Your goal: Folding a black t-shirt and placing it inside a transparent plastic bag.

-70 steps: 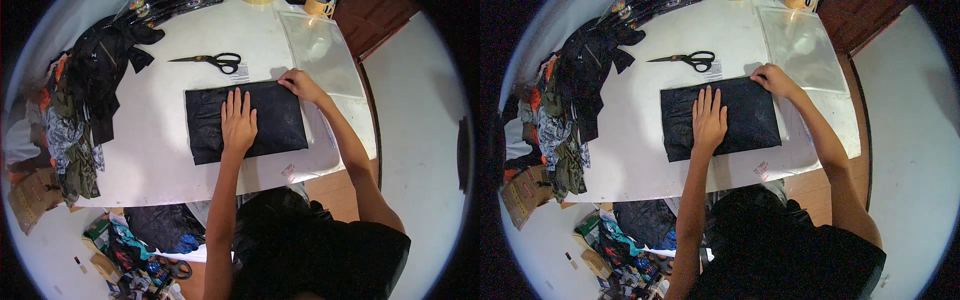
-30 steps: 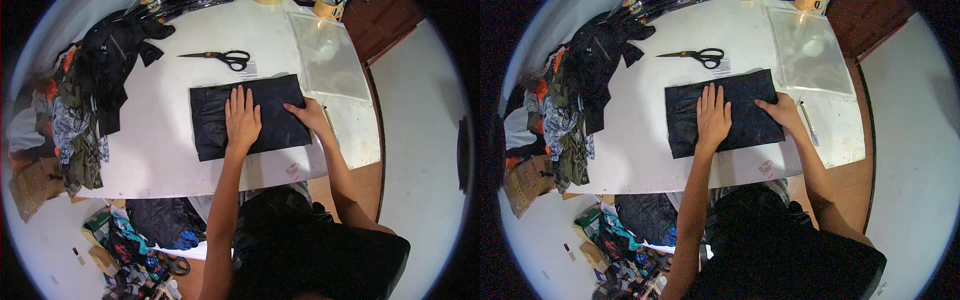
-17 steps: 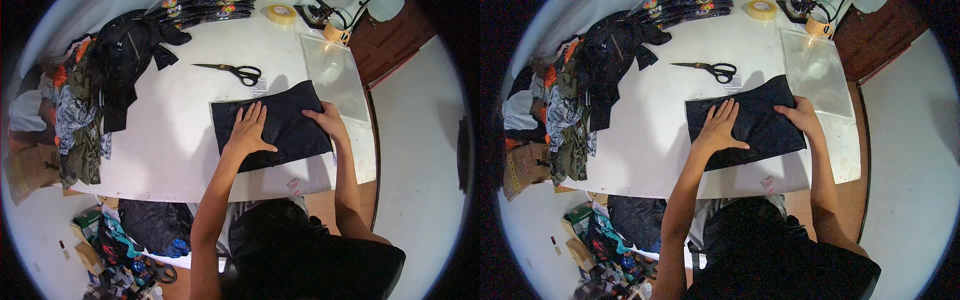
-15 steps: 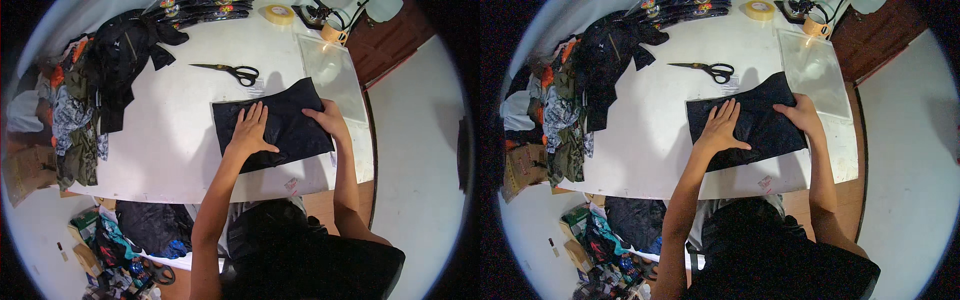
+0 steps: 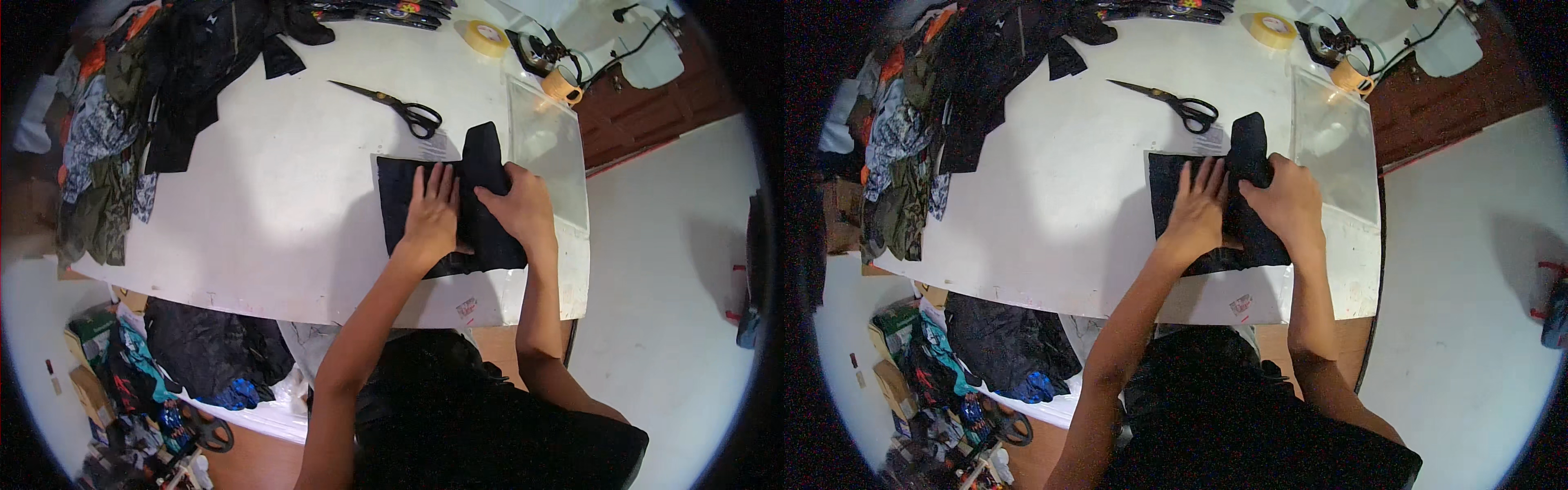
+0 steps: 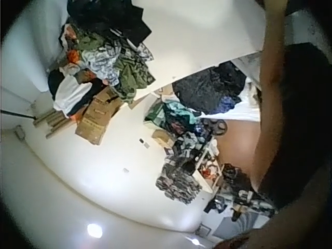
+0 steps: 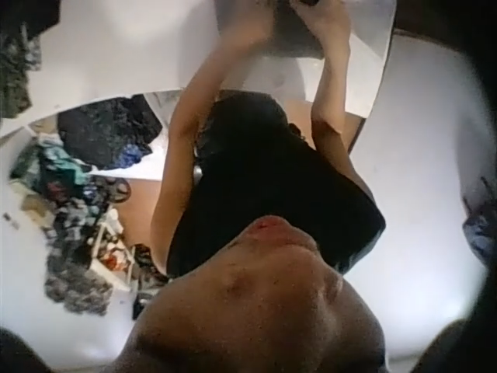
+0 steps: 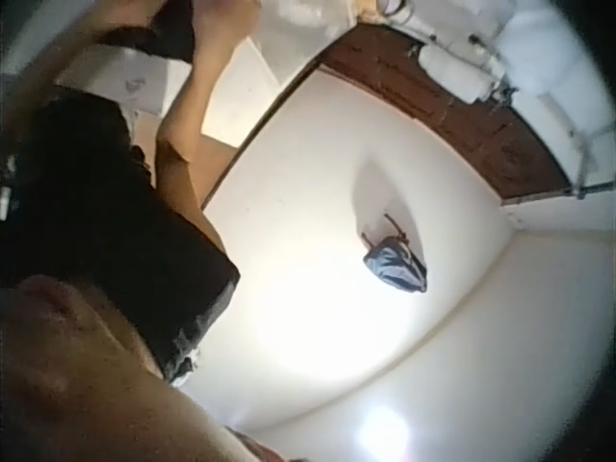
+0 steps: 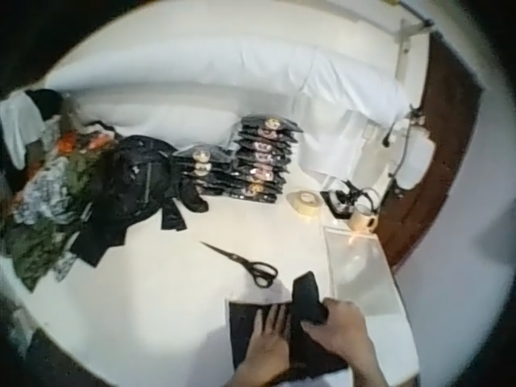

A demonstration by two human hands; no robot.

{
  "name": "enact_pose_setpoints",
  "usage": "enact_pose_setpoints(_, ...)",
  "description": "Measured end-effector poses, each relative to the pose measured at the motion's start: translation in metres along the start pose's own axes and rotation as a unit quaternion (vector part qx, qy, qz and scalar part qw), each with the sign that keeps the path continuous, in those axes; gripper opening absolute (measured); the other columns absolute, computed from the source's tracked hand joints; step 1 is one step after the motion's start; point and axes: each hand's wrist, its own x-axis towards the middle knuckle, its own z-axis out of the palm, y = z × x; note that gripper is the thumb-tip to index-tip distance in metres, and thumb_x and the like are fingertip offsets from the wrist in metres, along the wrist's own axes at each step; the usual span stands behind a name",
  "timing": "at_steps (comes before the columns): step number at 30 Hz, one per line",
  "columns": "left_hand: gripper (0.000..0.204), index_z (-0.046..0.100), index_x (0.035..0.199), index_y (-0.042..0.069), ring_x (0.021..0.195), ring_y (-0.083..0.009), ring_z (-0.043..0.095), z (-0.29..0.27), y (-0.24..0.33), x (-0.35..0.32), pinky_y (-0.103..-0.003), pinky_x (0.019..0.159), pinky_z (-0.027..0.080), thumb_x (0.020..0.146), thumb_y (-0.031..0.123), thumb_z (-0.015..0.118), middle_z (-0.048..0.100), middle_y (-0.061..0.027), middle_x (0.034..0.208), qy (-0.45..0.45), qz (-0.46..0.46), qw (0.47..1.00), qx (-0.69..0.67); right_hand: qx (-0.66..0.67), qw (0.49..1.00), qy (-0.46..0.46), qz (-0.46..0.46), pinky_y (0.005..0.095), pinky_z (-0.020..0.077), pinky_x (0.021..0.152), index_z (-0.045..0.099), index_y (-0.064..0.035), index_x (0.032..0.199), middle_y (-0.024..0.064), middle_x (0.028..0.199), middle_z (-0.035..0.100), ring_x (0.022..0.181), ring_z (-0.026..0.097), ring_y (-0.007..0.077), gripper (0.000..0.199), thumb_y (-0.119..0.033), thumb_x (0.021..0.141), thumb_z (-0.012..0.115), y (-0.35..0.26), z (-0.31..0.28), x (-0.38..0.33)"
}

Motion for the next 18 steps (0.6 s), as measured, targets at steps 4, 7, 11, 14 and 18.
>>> enact_pose_setpoints(4, 0.080, 0.053, 0.135, -0.001, 0.139, -0.0427, 0.034, -0.007, -0.035, -0.059, -0.054, 0.115, 0.022, 0.073, 0.042, 0.080, 0.042, -0.0271, 0.145, 0.198, -0.077, 0.962, -0.174, -0.042, 0.999, 0.012, -0.002, 0.0500, 0.0529, 0.072, 0.066, 0.0023, 0.086, 0.0271, 0.078, 0.067, 0.079, 0.066, 0.0457, 0.039, -0.032, 0.072, 0.077, -0.017, -0.007, -0.006)
enact_pose_setpoints(7, 0.057, 0.055, 0.131, -0.001, 0.127, -0.0387, 0.048, 0.007, -0.042, -0.091, -0.046, 0.106, 0.037, 0.085, 0.028, 0.074, 0.049, -0.0256, 0.138, 0.279, -0.202, 0.883, -0.318, -0.068, 0.998, -0.008, 0.003, 0.0506, 0.0536, 0.071, 0.065, 0.0003, 0.087, 0.0258, 0.077, 0.067, 0.079, 0.067, 0.0452, 0.038, -0.033, 0.072, 0.077, -0.038, 0.006, -0.012)
enact_pose_setpoints(11, 0.034, 0.059, 0.125, -0.003, 0.114, -0.0274, 0.059, 0.020, -0.039, -0.105, -0.033, 0.094, 0.047, 0.096, 0.015, 0.063, 0.057, -0.0212, 0.129, 0.337, -0.210, 0.797, -0.455, -0.055, 0.996, -0.051, -0.044, 0.0495, 0.0551, 0.070, 0.063, -0.0029, 0.090, 0.0218, 0.078, 0.069, 0.079, 0.069, 0.0421, 0.041, -0.038, 0.074, 0.077, -0.072, 0.054, -0.023)
enact_pose_setpoints(14, 0.031, 0.060, 0.122, -0.004, 0.113, -0.0268, 0.060, 0.022, -0.041, -0.111, -0.031, 0.094, 0.047, 0.097, 0.015, 0.061, 0.058, -0.0206, 0.128, 0.334, -0.235, 0.794, -0.451, 0.020, 0.990, -0.096, -0.101, 0.0467, 0.0550, 0.069, 0.065, -0.0028, 0.092, 0.0195, 0.080, 0.070, 0.078, 0.069, 0.0402, 0.038, -0.037, 0.079, 0.075, -0.074, 0.105, -0.028)
enact_pose_setpoints(18, 0.036, 0.060, 0.124, -0.002, 0.111, -0.0294, 0.061, 0.021, -0.038, -0.137, -0.036, 0.090, 0.050, 0.095, 0.018, 0.064, 0.057, -0.0190, 0.130, 0.335, -0.268, 0.796, -0.427, 0.317, 0.918, -0.193, -0.139, 0.0249, 0.0492, 0.061, 0.067, -0.0054, 0.101, 0.0030, 0.082, 0.068, 0.071, 0.061, 0.0085, 0.013, -0.017, 0.097, 0.061, -0.052, 0.102, -0.007)
